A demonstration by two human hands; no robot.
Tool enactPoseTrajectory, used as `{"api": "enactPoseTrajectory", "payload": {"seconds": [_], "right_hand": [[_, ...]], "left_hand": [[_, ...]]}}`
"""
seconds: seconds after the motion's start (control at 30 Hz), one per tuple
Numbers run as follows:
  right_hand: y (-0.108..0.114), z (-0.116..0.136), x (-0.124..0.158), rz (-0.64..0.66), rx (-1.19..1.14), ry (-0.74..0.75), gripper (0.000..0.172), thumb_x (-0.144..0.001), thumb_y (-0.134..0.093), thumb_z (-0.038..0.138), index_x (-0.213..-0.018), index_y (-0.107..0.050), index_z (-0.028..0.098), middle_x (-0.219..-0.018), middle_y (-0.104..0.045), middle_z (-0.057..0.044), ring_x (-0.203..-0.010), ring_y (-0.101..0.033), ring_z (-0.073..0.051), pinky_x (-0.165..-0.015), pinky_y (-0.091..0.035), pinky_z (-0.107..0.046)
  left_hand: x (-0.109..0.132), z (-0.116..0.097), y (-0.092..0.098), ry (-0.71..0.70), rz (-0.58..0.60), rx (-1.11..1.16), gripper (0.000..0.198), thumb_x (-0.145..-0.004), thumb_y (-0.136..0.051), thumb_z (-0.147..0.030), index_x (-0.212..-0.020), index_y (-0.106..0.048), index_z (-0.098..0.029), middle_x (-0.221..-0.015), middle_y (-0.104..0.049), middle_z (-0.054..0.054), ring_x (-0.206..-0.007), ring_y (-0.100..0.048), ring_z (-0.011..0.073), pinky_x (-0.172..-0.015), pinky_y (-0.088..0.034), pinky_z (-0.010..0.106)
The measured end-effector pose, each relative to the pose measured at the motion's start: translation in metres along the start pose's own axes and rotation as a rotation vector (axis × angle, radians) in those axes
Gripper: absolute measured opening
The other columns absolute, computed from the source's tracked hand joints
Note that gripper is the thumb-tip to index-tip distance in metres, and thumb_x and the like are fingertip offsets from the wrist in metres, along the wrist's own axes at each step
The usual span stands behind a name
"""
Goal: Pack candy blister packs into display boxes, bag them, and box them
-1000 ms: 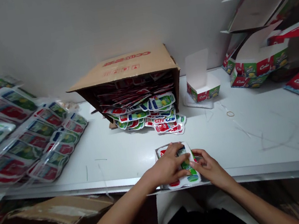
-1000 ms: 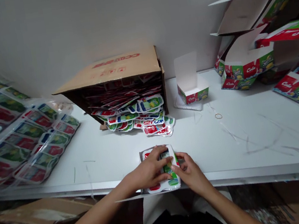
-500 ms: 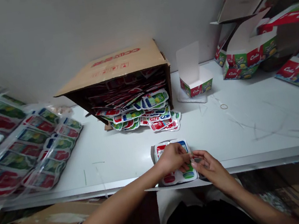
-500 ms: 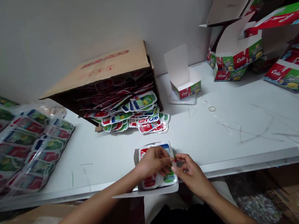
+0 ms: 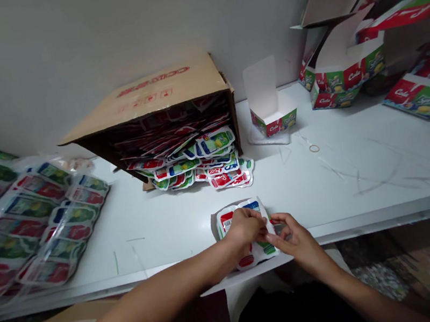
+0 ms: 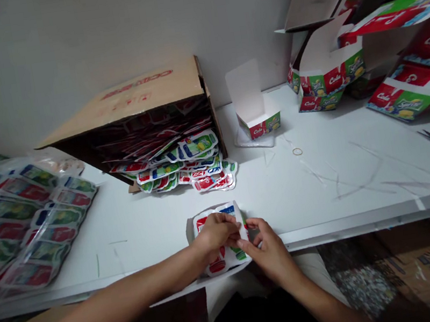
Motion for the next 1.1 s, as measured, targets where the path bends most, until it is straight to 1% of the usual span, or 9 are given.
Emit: {"api": "enactPoseTrajectory", "payload": {"seconds": [0.17, 0.43, 0.6, 0.7, 0.8, 0.9, 0.97, 1.03, 1.1], "right_hand": [[0.002, -0.004, -0.003, 0.006, 0.033, -0.005, 0.046, -0.073, -0.067, 0.040, -0.114, -0.055, 0.023, -0.104, -0.063, -0.004, -0.063, -0.056, -0.013, -0.061, -0.046, -0.029], [0.000, -0.003, -0.002, 0.062, 0.029, -0.026, 0.046, -0.073, -0.067, 0.037, -0.114, -0.054, 0.022, -0.106, -0.062, -0.004, -0.064, -0.053, -0.013, -0.060, -0.044, -0.028], [0.002, 0.001, 0.000, 0.066, 0.017, 0.011, 0.068, -0.072, -0.068, 0.033, -0.135, -0.042, 0.025, -0.119, -0.055, -0.007, -0.066, -0.053, -0.012, -0.063, -0.048, -0.030], [0.003, 0.004, 0.002, 0.111, 0.092, 0.072, 0.067, -0.076, -0.064, 0.032, -0.139, -0.041, 0.027, -0.113, -0.054, -0.007, -0.068, -0.052, -0.014, -0.059, -0.048, -0.029], [0.004, 0.004, 0.002, 0.144, 0.194, 0.131, 0.054, -0.082, -0.059, 0.034, -0.134, -0.049, 0.026, -0.110, -0.054, -0.007, -0.072, -0.054, -0.015, -0.061, -0.049, -0.029], [0.008, 0.004, 0.002, 0.162, 0.333, 0.178, 0.049, -0.085, -0.056, 0.040, -0.133, -0.052, 0.028, -0.114, -0.055, -0.007, -0.081, -0.058, -0.018, -0.067, -0.051, -0.030], [0.011, 0.006, 0.001, 0.164, 0.450, 0.211, 0.050, -0.086, -0.055, 0.046, -0.134, -0.051, 0.032, -0.114, -0.056, -0.006, -0.087, -0.060, -0.020, -0.070, -0.052, -0.032], [0.014, 0.007, 0.000, 0.151, 0.557, 0.269, 0.048, -0.088, -0.051, 0.050, -0.134, -0.052, 0.035, -0.113, -0.058, -0.005, -0.090, -0.062, -0.022, -0.072, -0.053, -0.034], [0.016, 0.009, -0.001, 0.136, 0.621, 0.345, 0.043, -0.091, -0.046, 0.048, -0.132, -0.054, 0.035, -0.110, -0.059, -0.005, -0.092, -0.062, -0.022, -0.074, -0.053, -0.035]], "left_hand": [[-0.002, -0.001, -0.004, -0.019, -0.023, 0.020, 0.019, -0.070, -0.057, -0.001, -0.063, -0.048, -0.016, -0.041, -0.049, -0.004, -0.037, -0.049, 0.0099, -0.042, -0.045, 0.021], [-0.002, -0.002, -0.005, -0.013, -0.059, -0.036, 0.017, -0.081, -0.047, -0.010, -0.065, -0.048, -0.017, -0.047, -0.056, 0.000, -0.042, -0.057, 0.0137, -0.043, -0.046, 0.023], [-0.005, -0.008, 0.002, -0.041, 0.028, -0.206, 0.017, -0.078, -0.055, -0.013, -0.061, -0.052, -0.016, -0.044, -0.056, 0.000, -0.041, -0.058, 0.0147, -0.046, -0.048, 0.025], [-0.002, -0.016, 0.007, -0.107, 0.022, -0.323, 0.014, -0.071, -0.064, -0.015, -0.059, -0.056, -0.016, -0.043, -0.055, -0.003, -0.041, -0.055, 0.0130, -0.047, -0.043, 0.022], [0.009, -0.029, 0.013, -0.317, -0.012, -0.491, 0.013, -0.069, -0.068, -0.020, -0.060, -0.060, -0.017, -0.049, -0.058, -0.003, -0.047, -0.053, 0.0120, -0.051, -0.040, 0.022], [0.020, -0.042, 0.030, -0.577, -0.073, -0.516, 0.015, -0.078, -0.062, -0.030, -0.071, -0.065, -0.017, -0.061, -0.063, -0.001, -0.055, -0.054, 0.0123, -0.053, -0.039, 0.022], [0.024, -0.043, 0.055, -0.687, -0.230, -0.374, 0.017, -0.082, -0.060, -0.033, -0.080, -0.065, -0.017, -0.068, -0.064, -0.001, -0.061, -0.055, 0.0121, -0.058, -0.041, 0.021], [0.023, -0.034, 0.085, -0.735, -0.426, -0.224, 0.018, -0.081, -0.062, -0.033, -0.085, -0.065, -0.017, -0.074, -0.064, 0.000, -0.067, -0.056, 0.0119, -0.064, -0.043, 0.021], [0.019, -0.012, 0.112, -0.697, -0.528, -0.080, 0.022, -0.078, -0.066, -0.035, -0.089, -0.064, -0.016, -0.080, -0.064, 0.001, -0.075, -0.057, 0.0124, -0.069, -0.044, 0.021]]}}
Point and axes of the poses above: each hand's wrist, its own x-axis away from the middle knuckle, its own y-axis out of the back of the hand, z = x × y, the point moved 2 cm from there along -x, towards the middle knuckle
